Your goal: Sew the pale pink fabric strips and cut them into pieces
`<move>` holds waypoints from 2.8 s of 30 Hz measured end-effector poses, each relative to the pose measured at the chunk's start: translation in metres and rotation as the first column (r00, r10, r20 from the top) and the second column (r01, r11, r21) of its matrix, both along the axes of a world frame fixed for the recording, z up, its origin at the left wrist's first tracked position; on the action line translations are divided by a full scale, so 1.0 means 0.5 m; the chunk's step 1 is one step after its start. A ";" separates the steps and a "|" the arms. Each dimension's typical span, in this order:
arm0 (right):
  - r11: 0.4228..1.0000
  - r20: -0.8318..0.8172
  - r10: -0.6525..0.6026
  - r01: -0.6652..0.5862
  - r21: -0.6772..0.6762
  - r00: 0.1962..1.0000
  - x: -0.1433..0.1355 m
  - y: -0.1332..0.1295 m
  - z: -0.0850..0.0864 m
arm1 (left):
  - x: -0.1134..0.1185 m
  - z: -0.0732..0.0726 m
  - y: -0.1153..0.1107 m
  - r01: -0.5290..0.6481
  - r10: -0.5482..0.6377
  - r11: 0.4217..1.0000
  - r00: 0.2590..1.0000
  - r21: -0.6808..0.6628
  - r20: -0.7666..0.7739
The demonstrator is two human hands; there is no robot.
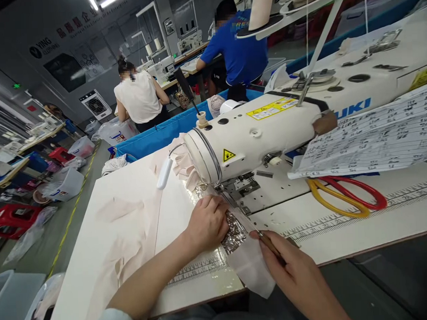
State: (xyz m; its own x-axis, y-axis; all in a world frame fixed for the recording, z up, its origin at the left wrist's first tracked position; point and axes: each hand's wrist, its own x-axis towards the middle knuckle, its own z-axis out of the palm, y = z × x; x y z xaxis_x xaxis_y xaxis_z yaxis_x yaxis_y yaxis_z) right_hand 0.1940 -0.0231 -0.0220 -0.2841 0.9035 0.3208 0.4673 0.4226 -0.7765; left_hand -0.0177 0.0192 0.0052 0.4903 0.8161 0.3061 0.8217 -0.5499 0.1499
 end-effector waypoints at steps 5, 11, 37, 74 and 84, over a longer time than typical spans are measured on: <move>0.999 -0.007 -0.015 0.015 0.049 1.000 -0.007 0.004 -0.013 | -0.002 -0.014 -0.010 0.010 -0.010 1.000 0.999 0.012 -0.040; 0.999 0.017 -0.028 0.027 0.019 0.999 -0.018 0.012 -0.015 | -0.003 -0.025 -0.006 -0.021 0.022 0.999 0.999 0.029 -0.033; 0.986 0.155 -0.051 0.025 0.168 0.987 -0.051 0.033 0.007 | -0.003 -0.028 0.013 -0.127 0.131 0.989 0.989 0.074 -0.061; 0.903 0.370 -0.274 0.105 0.417 0.888 -0.063 0.062 -0.007 | -0.036 -0.049 0.088 -0.187 0.269 0.961 0.799 -0.203 0.539; 0.896 0.339 -0.295 0.135 0.423 0.893 -0.068 0.069 -0.014 | -0.035 -0.049 0.089 -0.190 0.288 0.955 0.787 -0.229 0.545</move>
State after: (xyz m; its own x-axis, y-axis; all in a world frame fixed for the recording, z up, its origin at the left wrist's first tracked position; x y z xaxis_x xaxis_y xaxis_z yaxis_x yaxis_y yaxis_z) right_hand 0.1601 0.0113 -0.0292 -0.2691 0.7870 0.5552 0.8072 0.4987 -0.3157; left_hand -0.0353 0.0638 -0.0190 0.0515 0.9437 0.3268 0.6637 -0.2769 0.6949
